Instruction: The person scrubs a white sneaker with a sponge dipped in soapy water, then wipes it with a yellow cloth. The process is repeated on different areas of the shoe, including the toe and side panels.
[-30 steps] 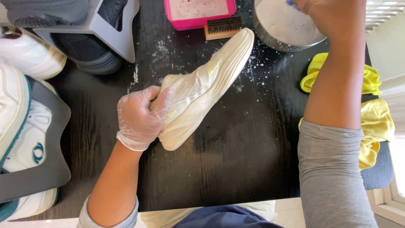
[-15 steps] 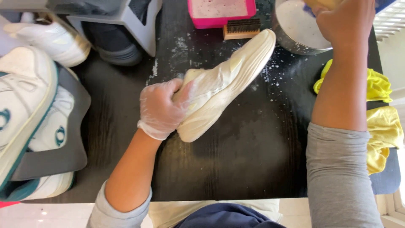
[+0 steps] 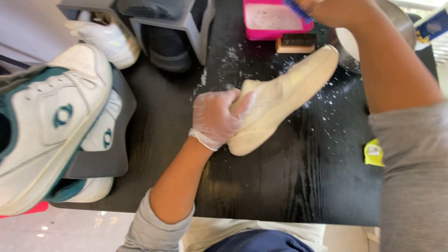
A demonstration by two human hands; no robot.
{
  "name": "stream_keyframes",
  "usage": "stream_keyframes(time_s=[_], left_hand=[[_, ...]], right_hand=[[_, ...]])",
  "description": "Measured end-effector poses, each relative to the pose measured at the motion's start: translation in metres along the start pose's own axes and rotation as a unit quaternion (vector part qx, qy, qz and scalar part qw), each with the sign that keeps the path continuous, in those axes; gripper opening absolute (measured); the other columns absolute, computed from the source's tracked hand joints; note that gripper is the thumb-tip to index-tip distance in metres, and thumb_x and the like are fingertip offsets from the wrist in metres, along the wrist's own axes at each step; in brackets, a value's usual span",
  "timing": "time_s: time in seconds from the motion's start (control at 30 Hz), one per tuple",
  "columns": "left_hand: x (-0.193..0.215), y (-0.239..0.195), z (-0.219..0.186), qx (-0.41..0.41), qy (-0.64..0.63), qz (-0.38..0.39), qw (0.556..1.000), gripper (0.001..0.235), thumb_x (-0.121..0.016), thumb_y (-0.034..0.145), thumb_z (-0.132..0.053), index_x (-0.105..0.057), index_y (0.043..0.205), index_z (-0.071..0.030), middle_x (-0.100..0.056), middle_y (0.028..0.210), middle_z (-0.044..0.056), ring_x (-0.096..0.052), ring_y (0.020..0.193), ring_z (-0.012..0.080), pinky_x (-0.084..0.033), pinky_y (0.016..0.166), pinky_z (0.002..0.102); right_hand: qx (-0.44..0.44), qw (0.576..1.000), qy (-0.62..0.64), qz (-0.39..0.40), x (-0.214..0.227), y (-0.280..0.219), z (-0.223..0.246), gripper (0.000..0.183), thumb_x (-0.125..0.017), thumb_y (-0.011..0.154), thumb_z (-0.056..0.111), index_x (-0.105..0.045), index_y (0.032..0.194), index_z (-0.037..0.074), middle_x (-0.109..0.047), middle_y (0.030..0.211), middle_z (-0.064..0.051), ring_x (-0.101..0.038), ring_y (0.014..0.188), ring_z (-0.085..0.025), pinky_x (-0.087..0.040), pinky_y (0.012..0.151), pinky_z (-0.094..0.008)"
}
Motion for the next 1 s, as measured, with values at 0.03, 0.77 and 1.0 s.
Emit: stream_keyframes(time_s=[0.03,0.77,1.0], left_hand=[[0.001,0.0,-0.001,-0.015,-0.003,-0.022,1.0,0.056,-0.058,0.099,-0.047,-0.041,0.058,-0.013,-0.039,0.047,0.011,-0.042,0.044,0.0356,-0.031,0.048,0.048],[0.002,-0.002,-0.005,-0.053,0.02,-0.055,0.997,0.048,-0.07,0.096,-0.044,-0.047,0.064,-0.017,-0.038,0.047,-0.002,-0.042,0.045,0.0215,-0.04,0.056,0.035],[0.001,-0.001,-0.002,-0.044,0.017,-0.043,0.998,0.05,-0.069,0.097,-0.045,-0.044,0.064,-0.017,-0.036,0.047,-0.001,-0.039,0.044,0.0231,-0.04,0.055,0.037]], right_hand=[[-0.006,0.997,-0.015,0.075,-0.009,0.013,0.026,0.075,-0.045,0.111,0.06,-0.044,0.151,-0.004,-0.046,0.153,-0.026,-0.05,0.127,-0.047,-0.04,0.099,-0.053],[0.204,0.963,-0.117,0.129,-0.029,0.048,0.123,0.067,-0.087,0.081,0.029,-0.061,0.139,0.006,-0.063,0.138,-0.015,-0.059,0.119,-0.039,-0.044,0.103,-0.053],[0.192,0.962,-0.16,0.109,-0.025,0.041,0.121,0.067,-0.085,0.084,0.024,-0.058,0.143,0.01,-0.066,0.133,-0.016,-0.063,0.112,-0.04,-0.049,0.087,-0.051]])
Point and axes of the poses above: each hand's wrist, its own y-axis towards the middle knuckle, its own x-axis out of the back of the hand, z = x × y, the point moved 5 cm from there along y, towards the middle knuckle
